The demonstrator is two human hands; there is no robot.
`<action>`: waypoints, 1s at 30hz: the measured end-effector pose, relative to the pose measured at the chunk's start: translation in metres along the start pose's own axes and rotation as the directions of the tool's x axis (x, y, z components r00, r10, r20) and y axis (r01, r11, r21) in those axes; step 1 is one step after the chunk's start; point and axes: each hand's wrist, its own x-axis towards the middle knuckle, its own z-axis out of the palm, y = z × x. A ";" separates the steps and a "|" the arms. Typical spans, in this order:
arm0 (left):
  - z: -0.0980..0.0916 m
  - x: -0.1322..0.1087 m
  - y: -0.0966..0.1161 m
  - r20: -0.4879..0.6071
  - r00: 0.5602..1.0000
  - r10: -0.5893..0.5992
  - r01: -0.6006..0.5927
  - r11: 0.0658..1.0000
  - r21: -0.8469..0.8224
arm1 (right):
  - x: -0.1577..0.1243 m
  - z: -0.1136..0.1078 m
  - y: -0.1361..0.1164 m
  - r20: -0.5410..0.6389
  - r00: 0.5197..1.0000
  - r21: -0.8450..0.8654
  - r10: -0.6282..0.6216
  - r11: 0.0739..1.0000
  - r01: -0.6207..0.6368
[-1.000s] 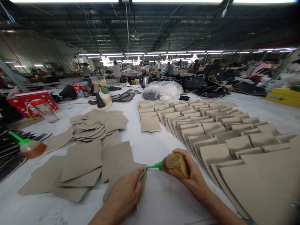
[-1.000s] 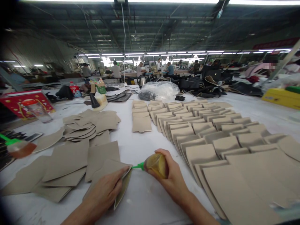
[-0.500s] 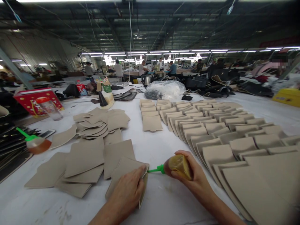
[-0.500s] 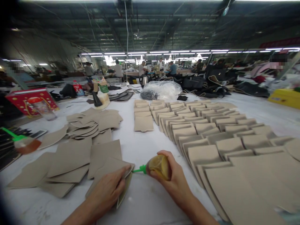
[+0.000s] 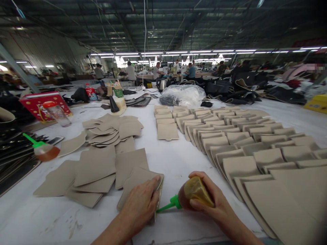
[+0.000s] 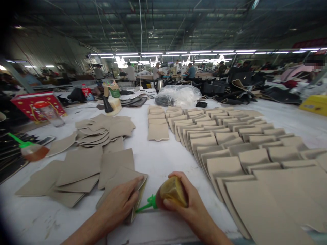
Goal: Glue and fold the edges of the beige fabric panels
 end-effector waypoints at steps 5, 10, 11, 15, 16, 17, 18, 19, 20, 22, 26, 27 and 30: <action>0.001 0.000 -0.001 -0.005 1.000 0.000 0.000 1.000 0.001 | -0.003 0.003 -0.002 -0.055 0.998 0.019 0.035 0.999 -0.034; 0.001 -0.001 0.000 -0.007 1.000 -0.003 0.003 1.000 0.011 | -0.004 0.002 0.003 -0.026 1.000 -0.033 -0.006 0.999 0.005; 0.001 -0.001 0.001 -0.007 1.000 -0.008 0.008 1.000 0.012 | -0.005 0.002 0.004 -0.010 1.000 -0.026 -0.006 1.000 0.005; 0.001 -0.001 0.003 -0.010 1.000 -0.022 0.022 1.000 0.014 | -0.009 0.003 0.003 -0.016 1.000 -0.008 0.008 1.000 -0.008; 0.001 -0.002 0.003 -0.010 1.000 -0.022 0.022 1.000 0.013 | -0.009 0.003 0.003 -0.028 1.000 -0.006 0.014 1.000 -0.015; 0.001 -0.002 0.003 -0.010 1.000 -0.022 0.023 1.000 0.011 | -0.009 0.004 0.003 -0.041 0.999 -0.002 0.022 1.000 -0.022; 0.001 -0.002 0.003 -0.012 1.000 -0.024 0.024 1.000 0.010 | -0.010 0.004 0.002 -0.051 0.998 0.001 0.027 1.000 -0.027; 0.002 -0.002 0.002 -0.012 1.000 -0.025 0.025 1.000 0.009 | -0.010 0.004 0.002 -0.053 0.998 0.004 0.030 1.000 -0.030; 0.002 -0.002 0.002 -0.012 1.000 -0.027 0.027 1.000 0.009 | -0.011 0.005 0.002 -0.050 0.998 0.009 0.029 1.000 -0.029; 0.003 -0.003 0.001 -0.013 1.000 -0.029 0.029 1.000 0.004 | -0.014 0.009 0.001 -0.038 0.999 0.020 0.022 1.000 -0.022; 0.003 -0.002 0.004 -0.036 0.999 -0.039 0.038 0.998 -0.042 | -0.020 0.016 -0.005 -0.102 0.993 0.115 0.068 0.992 -0.056; 0.002 -0.002 0.004 -0.036 0.998 -0.046 0.044 0.997 -0.062 | -0.021 0.016 -0.006 -0.120 0.987 0.177 0.107 0.981 -0.085; -0.004 -0.007 -0.002 -0.050 0.998 -0.046 0.040 0.993 -0.113 | -0.023 0.012 -0.005 -0.111 0.956 0.470 0.271 0.862 -0.190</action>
